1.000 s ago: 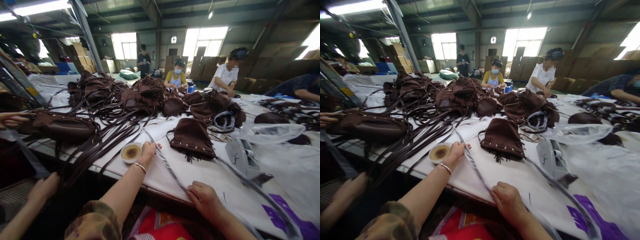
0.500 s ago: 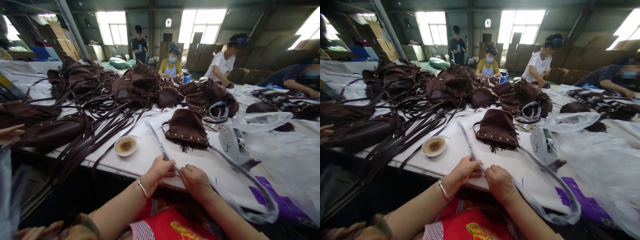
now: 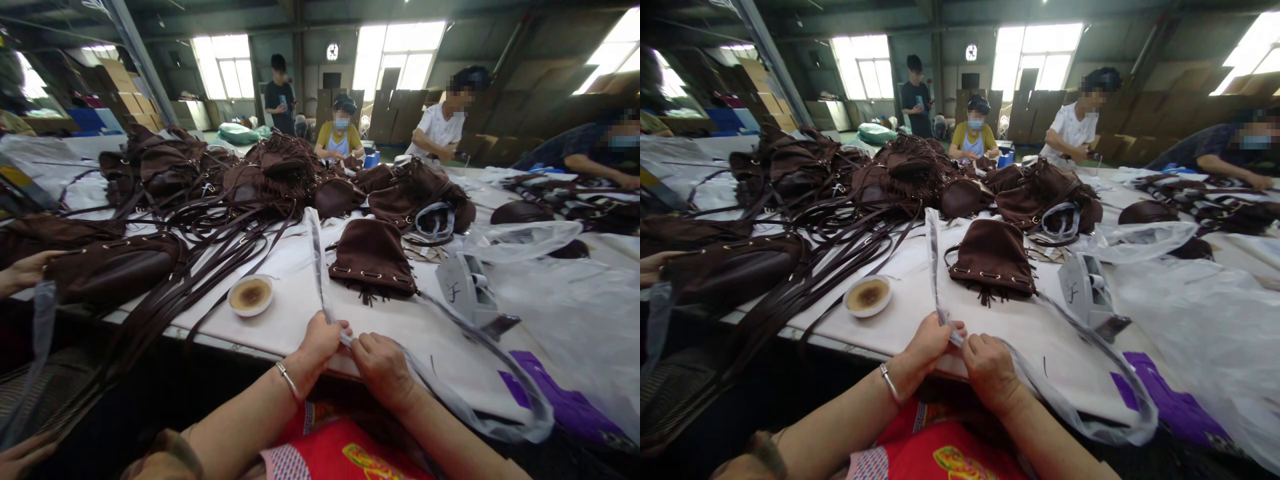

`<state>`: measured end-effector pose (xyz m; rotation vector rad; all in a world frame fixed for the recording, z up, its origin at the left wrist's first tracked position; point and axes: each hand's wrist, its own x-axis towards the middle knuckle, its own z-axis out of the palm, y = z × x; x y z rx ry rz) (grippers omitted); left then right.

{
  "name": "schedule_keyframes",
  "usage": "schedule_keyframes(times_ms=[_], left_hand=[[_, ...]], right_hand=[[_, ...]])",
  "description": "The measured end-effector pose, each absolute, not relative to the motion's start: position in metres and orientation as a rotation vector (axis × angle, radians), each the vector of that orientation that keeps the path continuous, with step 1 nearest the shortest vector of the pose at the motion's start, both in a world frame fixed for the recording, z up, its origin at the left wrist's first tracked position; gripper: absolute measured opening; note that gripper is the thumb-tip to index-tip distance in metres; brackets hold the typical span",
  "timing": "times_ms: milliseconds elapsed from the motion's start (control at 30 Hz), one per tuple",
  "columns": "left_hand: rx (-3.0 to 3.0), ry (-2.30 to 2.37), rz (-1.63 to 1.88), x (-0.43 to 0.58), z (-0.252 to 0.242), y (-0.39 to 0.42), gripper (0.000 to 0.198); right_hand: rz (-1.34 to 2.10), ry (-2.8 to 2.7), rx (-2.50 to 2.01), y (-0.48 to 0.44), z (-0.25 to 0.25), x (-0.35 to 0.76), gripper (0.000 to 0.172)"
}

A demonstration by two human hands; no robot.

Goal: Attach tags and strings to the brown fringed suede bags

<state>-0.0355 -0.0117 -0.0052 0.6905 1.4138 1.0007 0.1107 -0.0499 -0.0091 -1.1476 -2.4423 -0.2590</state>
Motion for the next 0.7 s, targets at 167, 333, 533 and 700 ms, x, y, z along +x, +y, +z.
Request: schedule_keyframes(times_ms=[167, 333, 533, 700], left_hand=[[0.758, 1.485, 1.125, -0.05, -0.001, 0.007, 0.014], [0.793, 1.593, 1.24, -0.075, 0.006, 0.036, 0.008], [0.744, 1.711, 1.419, -0.106, 0.02, 0.079, 0.004], [0.704, 1.739, 1.548, -0.126, 0.029, 0.1, 0.006]], right_hand=[[-0.191, -2.425, -1.117, -0.055, -0.01, 0.112, 0.02], [-0.102, -2.435, -1.055, -0.061, -0.016, 0.114, 0.021], [-0.063, -2.482, -0.952, -0.062, -0.022, 0.119, 0.02], [-0.099, -2.488, -0.952, -0.057, -0.018, 0.12, 0.021]])
